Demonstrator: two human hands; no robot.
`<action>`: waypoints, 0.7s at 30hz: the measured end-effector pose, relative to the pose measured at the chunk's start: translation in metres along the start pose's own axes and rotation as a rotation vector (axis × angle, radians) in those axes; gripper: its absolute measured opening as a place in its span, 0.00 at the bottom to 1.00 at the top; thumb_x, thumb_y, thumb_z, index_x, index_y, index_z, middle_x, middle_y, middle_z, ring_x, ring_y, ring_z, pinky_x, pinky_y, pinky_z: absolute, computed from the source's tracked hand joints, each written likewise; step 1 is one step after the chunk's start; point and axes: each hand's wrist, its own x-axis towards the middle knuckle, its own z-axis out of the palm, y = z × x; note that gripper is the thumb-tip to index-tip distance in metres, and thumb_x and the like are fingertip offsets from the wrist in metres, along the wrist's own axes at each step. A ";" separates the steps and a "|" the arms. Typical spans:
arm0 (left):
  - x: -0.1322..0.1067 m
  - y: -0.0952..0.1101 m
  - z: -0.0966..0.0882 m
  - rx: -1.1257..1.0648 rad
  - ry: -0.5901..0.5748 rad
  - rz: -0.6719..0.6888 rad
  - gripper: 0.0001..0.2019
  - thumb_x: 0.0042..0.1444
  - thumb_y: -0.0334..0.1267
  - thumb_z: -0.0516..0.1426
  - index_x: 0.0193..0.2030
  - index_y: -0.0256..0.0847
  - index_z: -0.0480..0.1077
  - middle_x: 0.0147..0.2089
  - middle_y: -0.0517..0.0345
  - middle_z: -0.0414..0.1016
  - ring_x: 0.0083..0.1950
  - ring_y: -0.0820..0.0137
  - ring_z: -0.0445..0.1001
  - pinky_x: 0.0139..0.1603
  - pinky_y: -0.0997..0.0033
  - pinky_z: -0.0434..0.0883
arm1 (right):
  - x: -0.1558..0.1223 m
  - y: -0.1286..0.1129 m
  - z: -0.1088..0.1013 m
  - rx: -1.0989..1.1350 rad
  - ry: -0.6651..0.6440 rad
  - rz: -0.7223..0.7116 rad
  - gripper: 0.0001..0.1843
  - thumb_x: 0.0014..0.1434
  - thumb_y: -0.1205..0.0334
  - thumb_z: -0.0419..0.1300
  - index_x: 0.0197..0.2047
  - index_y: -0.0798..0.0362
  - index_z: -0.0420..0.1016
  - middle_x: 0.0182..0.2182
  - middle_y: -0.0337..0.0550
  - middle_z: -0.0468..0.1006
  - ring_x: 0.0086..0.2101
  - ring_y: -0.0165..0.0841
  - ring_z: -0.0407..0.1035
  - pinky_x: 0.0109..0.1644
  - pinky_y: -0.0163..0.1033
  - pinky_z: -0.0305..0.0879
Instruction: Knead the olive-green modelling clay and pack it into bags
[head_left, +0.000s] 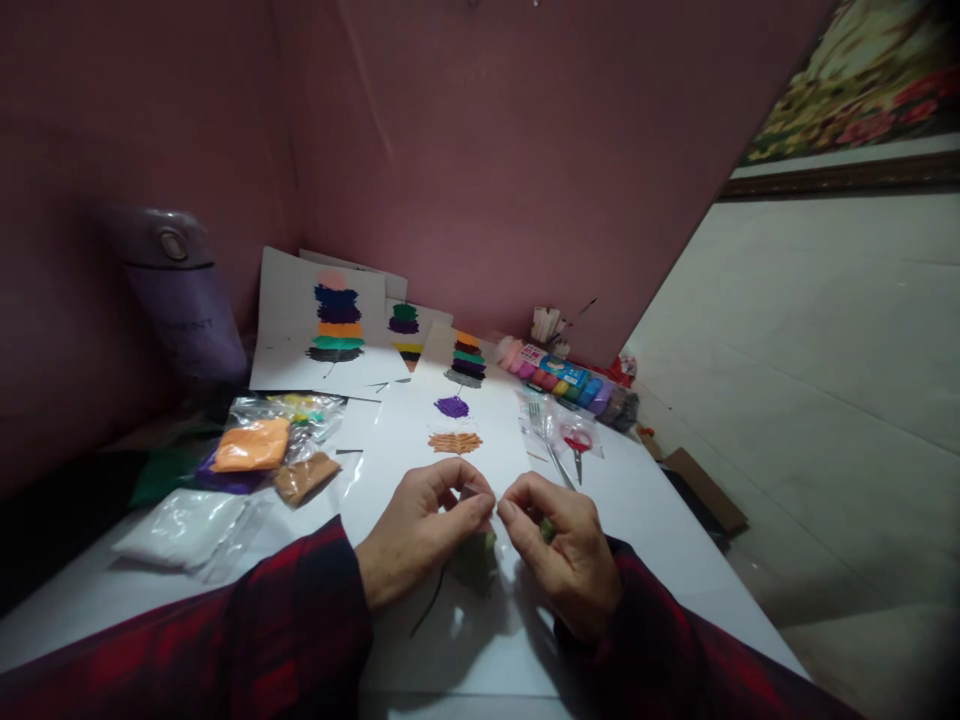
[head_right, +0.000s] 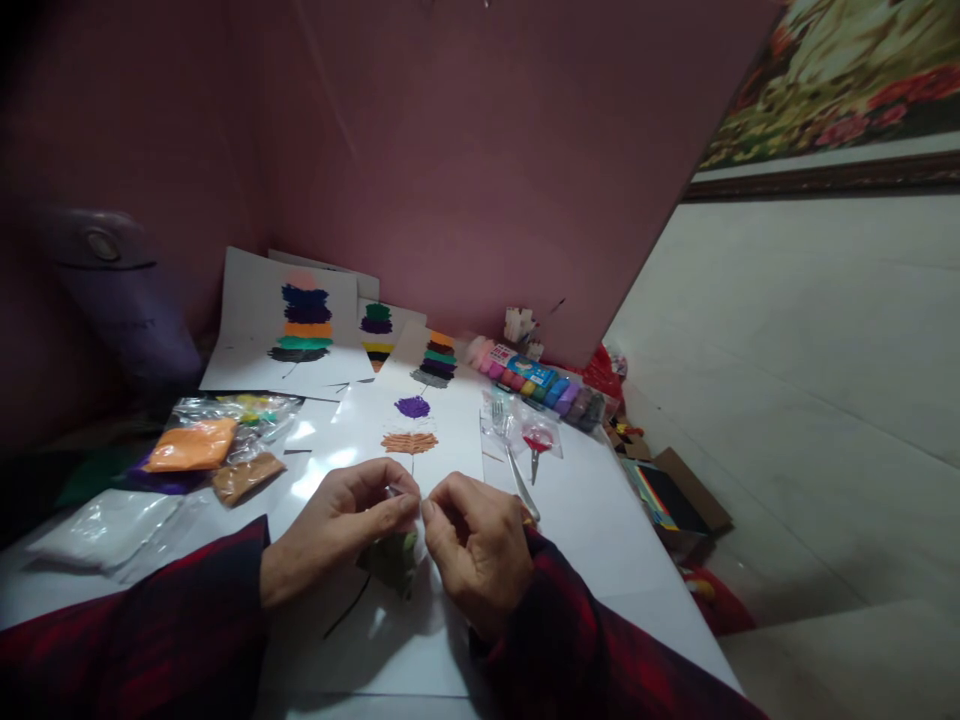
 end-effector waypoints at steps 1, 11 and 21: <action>0.000 0.000 0.000 0.012 0.007 0.003 0.09 0.53 0.41 0.59 0.30 0.36 0.69 0.26 0.60 0.68 0.28 0.74 0.65 0.28 0.74 0.62 | 0.000 0.000 0.000 -0.001 0.001 -0.001 0.16 0.64 0.59 0.53 0.26 0.53 0.70 0.20 0.37 0.68 0.22 0.29 0.62 0.29 0.37 0.54; 0.001 0.002 0.001 0.019 0.088 0.022 0.09 0.53 0.40 0.58 0.28 0.37 0.67 0.26 0.61 0.67 0.28 0.75 0.63 0.30 0.73 0.61 | 0.002 -0.001 0.002 0.013 0.045 0.002 0.14 0.64 0.58 0.55 0.28 0.54 0.72 0.21 0.38 0.70 0.22 0.28 0.61 0.27 0.36 0.54; 0.000 0.001 0.001 -0.008 0.080 0.015 0.09 0.53 0.41 0.59 0.29 0.36 0.68 0.26 0.60 0.68 0.28 0.74 0.63 0.29 0.74 0.62 | 0.000 -0.001 0.000 0.040 0.043 -0.004 0.14 0.65 0.61 0.55 0.27 0.53 0.70 0.21 0.36 0.67 0.24 0.28 0.62 0.30 0.36 0.54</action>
